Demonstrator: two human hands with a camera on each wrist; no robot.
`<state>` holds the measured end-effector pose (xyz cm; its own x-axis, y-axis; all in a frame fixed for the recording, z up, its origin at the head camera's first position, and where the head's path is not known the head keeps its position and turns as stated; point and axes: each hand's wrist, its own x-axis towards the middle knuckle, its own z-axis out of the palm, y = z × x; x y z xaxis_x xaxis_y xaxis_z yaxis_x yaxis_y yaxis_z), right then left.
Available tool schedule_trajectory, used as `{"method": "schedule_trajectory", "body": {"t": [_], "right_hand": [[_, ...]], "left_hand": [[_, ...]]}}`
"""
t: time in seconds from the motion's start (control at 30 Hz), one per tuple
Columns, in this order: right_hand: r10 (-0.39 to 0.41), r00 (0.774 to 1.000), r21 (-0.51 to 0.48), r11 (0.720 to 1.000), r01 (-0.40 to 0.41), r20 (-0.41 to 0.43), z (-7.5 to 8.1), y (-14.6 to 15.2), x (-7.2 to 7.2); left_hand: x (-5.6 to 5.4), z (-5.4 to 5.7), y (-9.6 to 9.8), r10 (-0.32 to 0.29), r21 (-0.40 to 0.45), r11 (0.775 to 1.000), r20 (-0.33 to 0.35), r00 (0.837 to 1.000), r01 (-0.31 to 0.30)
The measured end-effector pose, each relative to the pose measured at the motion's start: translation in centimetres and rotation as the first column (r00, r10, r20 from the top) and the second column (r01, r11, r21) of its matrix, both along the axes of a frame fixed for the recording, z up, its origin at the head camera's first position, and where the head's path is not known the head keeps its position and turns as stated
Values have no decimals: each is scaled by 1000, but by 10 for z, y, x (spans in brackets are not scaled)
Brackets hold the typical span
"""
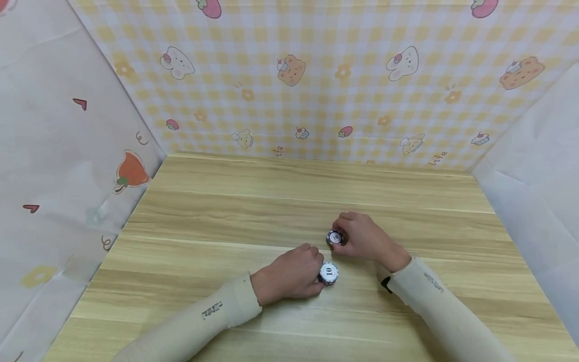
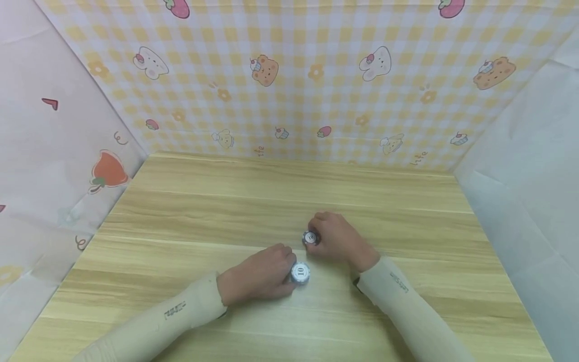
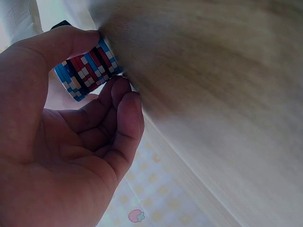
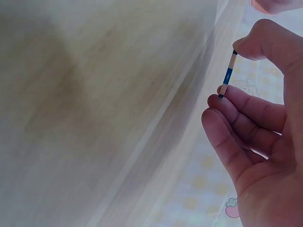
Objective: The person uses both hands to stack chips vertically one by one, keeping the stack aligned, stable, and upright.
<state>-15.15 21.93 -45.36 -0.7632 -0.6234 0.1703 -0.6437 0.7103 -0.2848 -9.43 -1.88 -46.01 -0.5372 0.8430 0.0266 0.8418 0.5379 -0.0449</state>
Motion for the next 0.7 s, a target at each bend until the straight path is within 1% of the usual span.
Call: {"method": "schedule_trajectory", "body": {"t": [0.13, 0.27, 0.53, 0.7], "right_hand": [[21, 1000, 3, 1000, -21, -20, 1, 2, 3], [35, 999, 8, 999, -34, -40, 2, 3, 7], [77, 995, -6, 997, -78, -68, 1, 5, 14], [96, 991, -20, 995, -98, -88, 2, 6, 20]], "left_hand": [[0, 0, 0, -4, 2, 1000, 0, 1000, 4], [-1, 1, 0, 1, 10, 1000, 14, 1000, -2], [0, -1, 1, 15, -8, 1000, 13, 1000, -15], [0, -1, 1, 19, -4, 1000, 18, 1000, -19]]}}
